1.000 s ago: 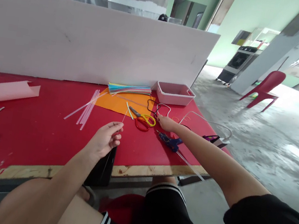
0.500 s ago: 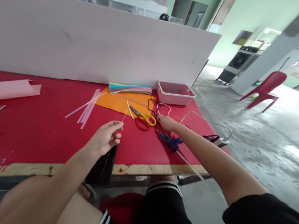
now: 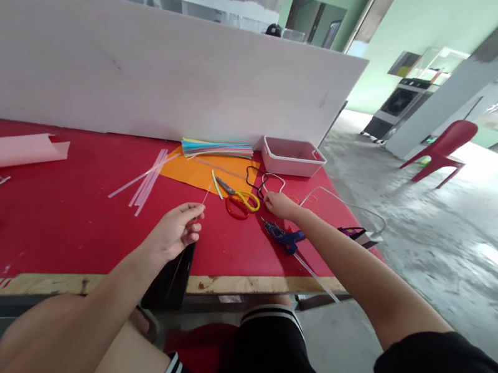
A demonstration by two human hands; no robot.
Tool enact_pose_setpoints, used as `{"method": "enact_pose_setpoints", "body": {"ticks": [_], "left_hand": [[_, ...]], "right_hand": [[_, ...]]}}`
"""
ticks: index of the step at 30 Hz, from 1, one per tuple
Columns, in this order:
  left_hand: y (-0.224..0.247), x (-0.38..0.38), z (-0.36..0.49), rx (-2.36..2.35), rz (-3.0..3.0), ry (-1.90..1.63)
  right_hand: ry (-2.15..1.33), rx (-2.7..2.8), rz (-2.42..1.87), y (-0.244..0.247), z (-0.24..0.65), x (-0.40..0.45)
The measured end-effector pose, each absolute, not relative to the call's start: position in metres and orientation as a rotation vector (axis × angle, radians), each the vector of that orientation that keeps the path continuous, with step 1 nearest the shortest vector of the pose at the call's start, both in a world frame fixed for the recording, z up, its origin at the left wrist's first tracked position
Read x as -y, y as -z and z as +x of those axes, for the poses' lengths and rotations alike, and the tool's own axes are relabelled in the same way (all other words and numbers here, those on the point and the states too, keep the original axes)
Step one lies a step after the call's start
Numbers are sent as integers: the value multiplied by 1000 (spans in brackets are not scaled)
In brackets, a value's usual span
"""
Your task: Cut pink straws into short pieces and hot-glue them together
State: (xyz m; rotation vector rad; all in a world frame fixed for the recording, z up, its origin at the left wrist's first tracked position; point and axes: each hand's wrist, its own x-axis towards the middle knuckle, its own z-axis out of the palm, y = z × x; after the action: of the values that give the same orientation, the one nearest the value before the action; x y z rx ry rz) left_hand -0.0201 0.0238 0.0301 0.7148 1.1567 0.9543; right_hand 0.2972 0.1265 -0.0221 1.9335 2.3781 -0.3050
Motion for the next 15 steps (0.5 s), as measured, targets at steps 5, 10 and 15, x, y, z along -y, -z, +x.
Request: {"method": "enact_pose_setpoints", "body": {"ticks": [5,10,15], "left_hand": [[-29,-17,-18,-1152,666,-938],[-29,-8,-13,-1093,622,-951],[-28,-7,-12,-1063,590,-934]], "right_hand": [[244,-2473,2055,-2,304,-142],[24,-2507,2346,-44,326,-188],[-318,-2609,2589,-87,341,-242]]}}
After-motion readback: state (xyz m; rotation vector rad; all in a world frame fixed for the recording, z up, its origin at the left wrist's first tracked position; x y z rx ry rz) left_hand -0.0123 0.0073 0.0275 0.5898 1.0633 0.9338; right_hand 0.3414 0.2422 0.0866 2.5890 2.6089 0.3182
